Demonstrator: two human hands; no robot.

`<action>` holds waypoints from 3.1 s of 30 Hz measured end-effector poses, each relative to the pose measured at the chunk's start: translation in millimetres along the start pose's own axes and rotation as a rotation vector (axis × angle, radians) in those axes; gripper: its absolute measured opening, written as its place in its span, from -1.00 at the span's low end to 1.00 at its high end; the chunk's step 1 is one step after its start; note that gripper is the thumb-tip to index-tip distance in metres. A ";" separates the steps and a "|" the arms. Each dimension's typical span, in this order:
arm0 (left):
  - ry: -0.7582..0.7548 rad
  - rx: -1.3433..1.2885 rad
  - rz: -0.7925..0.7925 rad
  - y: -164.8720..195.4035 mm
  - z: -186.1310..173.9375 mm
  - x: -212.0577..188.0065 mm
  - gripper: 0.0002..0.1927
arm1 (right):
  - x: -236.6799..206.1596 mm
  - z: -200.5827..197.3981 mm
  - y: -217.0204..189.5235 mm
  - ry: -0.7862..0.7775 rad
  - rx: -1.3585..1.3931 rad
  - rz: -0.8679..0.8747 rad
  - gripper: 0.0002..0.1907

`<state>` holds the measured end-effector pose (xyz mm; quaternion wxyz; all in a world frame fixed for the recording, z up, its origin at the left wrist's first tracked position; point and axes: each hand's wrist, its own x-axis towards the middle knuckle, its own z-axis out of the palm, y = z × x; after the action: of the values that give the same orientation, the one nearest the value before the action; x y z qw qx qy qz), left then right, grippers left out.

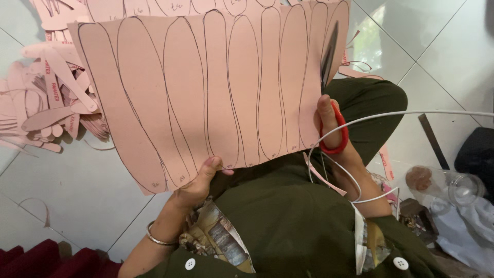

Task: The person sits on the floor and cuts elongated pink strap shapes from a large marked sheet using red-handled scissors, then trims and refines the edges of individual cut straps one at a time, placing finished straps onto a pile on the floor.

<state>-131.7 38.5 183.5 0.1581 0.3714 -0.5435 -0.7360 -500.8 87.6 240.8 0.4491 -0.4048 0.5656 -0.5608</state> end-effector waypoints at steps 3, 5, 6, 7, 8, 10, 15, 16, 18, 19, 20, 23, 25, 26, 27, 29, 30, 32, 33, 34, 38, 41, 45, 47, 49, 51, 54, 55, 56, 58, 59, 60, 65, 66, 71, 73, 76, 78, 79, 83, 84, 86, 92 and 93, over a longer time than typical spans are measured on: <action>0.096 0.072 -0.012 0.9 -4.6 -6.1 -0.55 | -3.3 4.6 3.8 0.085 -0.104 -0.006 -0.30; 0.020 -0.049 -0.055 0.1 -6.3 -7.2 -0.57 | -4.7 4.6 3.5 0.094 -0.178 -0.017 -0.34; -0.016 -0.109 -0.077 -1.1 -6.0 -7.6 -0.59 | -5.0 3.7 2.3 0.080 -0.120 0.041 -0.32; -0.020 -0.040 -0.069 -2.8 -4.8 -8.9 -0.57 | -5.1 2.3 0.5 0.068 -0.060 0.097 -0.29; -0.026 0.030 -0.061 -5.0 -2.9 -10.6 -0.56 | -4.9 1.6 -1.3 0.058 -0.002 0.152 -0.26; -0.003 0.093 -0.038 -9.5 -0.1 -12.7 -0.55 | -3.0 2.0 -4.5 0.030 0.015 0.114 -0.25; -0.008 0.018 0.004 -12.3 -2.4 -13.7 -0.55 | 1.7 11.7 -7.8 0.024 0.184 0.184 -0.44; -0.026 0.033 0.001 -9.9 -4.2 -13.0 -0.56 | 2.1 13.2 -7.8 0.005 0.131 0.112 -0.39; -0.047 0.061 -0.007 -1.9 -7.1 -13.9 -0.55 | 1.1 15.4 -7.5 -0.005 0.060 0.040 -0.26; -0.012 0.094 0.016 3.1 -7.1 -15.2 -0.58 | 0.1 15.7 -7.4 0.003 0.041 0.038 -0.25; 0.020 0.128 0.038 8.8 -6.8 -17.2 -0.59 | -0.6 15.9 -7.4 0.013 0.021 0.035 -0.24; 0.086 0.068 0.113 25.2 -0.9 -23.0 -0.65 | -2.8 14.1 -10.9 -0.038 0.024 0.057 -0.26; 0.100 0.036 0.165 33.7 3.4 -23.7 -0.70 | -0.6 14.3 -15.7 -0.038 0.153 0.131 -0.29; 0.096 0.049 0.189 36.7 5.4 -23.1 -0.71 | 1.0 15.2 -19.0 -0.038 0.218 0.170 -0.29; 0.092 0.061 0.212 39.0 6.9 -22.5 -0.73 | 2.8 16.3 -22.9 -0.066 0.272 0.179 -0.35; 0.108 0.061 0.277 41.7 9.0 -20.9 -0.75 | 6.3 20.2 -31.7 -0.122 0.378 0.193 -0.27; 0.116 0.062 0.313 42.4 9.5 -20.0 -0.76 | 7.5 23.1 -35.8 -0.147 0.384 0.168 -0.23; 0.102 0.025 0.295 43.3 9.7 -18.5 -0.78 | 6.2 29.2 -43.2 -0.190 0.396 0.123 -0.14; 0.094 0.005 0.282 43.8 9.7 -18.6 -0.78 | 4.8 32.4 -45.6 -0.177 0.400 0.119 -0.15; 0.093 0.022 0.266 44.3 10.0 -18.9 -0.79 | 3.0 35.1 -47.0 -0.165 0.405 0.114 -0.15; 0.120 0.063 0.304 47.9 11.6 -21.9 -0.79 | 3.3 36.5 -44.1 -0.110 0.337 0.155 -0.16; 0.123 0.057 0.226 50.5 13.2 -24.7 -0.76 | 6.0 27.0 -39.6 -0.172 0.409 0.213 -0.15; 0.066 0.090 0.264 52.6 13.4 -25.4 -0.71 | 8.6 18.4 -38.2 -0.171 0.376 0.151 -0.14; 0.052 0.172 0.198 53.3 13.4 -24.9 -0.69 | 9.3 20.8 -39.2 -0.167 0.446 0.144 -0.13; 0.047 0.187 0.175 54.2 14.2 -24.6 -0.69 | 9.5 25.9 -40.6 -0.164 0.427 0.107 -0.13; 0.035 0.138 0.202 55.2 15.7 -23.8 -0.71 | 9.9 29.4 -42.3 -0.161 0.431 0.094 -0.13; 0.105 0.024 0.239 56.6 18.0 -24.2 -0.80 | 9.3 30.4 -41.9 -0.130 0.440 0.127 -0.15; 0.096 0.038 0.246 56.8 18.3 -24.1 -0.80 | 9.3 29.1 -41.1 -0.111 0.415 0.143 -0.15; 0.088 0.053 0.252 57.0 18.3 -24.1 -0.79 | 9.3 27.5 -40.0 -0.093 0.390 0.159 -0.15; 0.083 0.052 0.221 56.7 18.0 -24.3 -0.77 | 11.1 21.9 -38.1 -0.133 0.434 0.150 -0.17; 0.085 0.037 0.186 56.4 17.5 -24.4 -0.78 | 12.3 20.2 -37.0 -0.149 0.457 0.145 -0.17; 0.086 0.023 0.151 56.2 16.8 -24.3 -0.79 | 13.5 19.5 -36.0 -0.128 0.450 0.150 -0.18; 0.053 0.072 0.180 55.4 14.3 -23.8 -0.79 | 17.8 27.0 -36.2 -0.079 0.459 0.173 -0.19; 0.056 0.103 0.150 55.5 14.7 -23.5 -0.79 | 17.8 29.7 -36.5 -0.079 0.471 0.178 -0.19; 0.085 0.062 0.223 57.9 19.1 -20.1 -0.82 | 19.6 32.1 -31.2 -0.065 0.542 0.223 -0.21; 0.094 0.077 0.179 59.4 19.2 -18.6 -0.82 | 20.8 25.0 -25.7 -0.053 0.478 0.231 -0.21; 0.086 0.059 0.105 60.3 17.0 -16.3 -0.81 | 24.3 14.2 -15.0 -0.112 0.596 0.257 -0.20; 0.093 0.093 0.067 59.3 14.8 -15.6 -0.81 | 26.2 11.0 -8.4 -0.110 0.610 0.252 -0.21; 0.090 0.100 0.090 58.0 14.1 -15.1 -0.80 | 27.0 11.4 -5.3 -0.082 0.547 0.236 -0.24; 0.103 0.205 -0.008 48.8 8.6 -11.3 -0.74 | 34.2 14.6 2.5 -0.090 0.458 0.205 -0.24; 0.107 0.248 -0.087 45.5 7.0 -11.5 -0.72 | 34.9 15.5 4.8 -0.086 0.489 0.240 -0.25; 0.175 0.294 0.083 38.2 4.2 -12.0 -0.69 | 39.1 15.6 11.4 -0.085 0.547 0.301 -0.26; 0.124 0.358 0.086 25.2 -23.8 2.7 -0.68 | 53.0 -18.2 35.4 -0.167 0.587 0.248 -0.25; 0.082 0.362 0.115 25.3 -29.5 4.8 -0.67 | 55.2 -28.7 37.4 -0.112 0.529 0.250 -0.23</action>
<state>-118.1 6.3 200.9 0.1526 0.3920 -0.6805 -0.6000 -541.6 43.9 199.6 0.6350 -0.2313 0.4195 -0.6061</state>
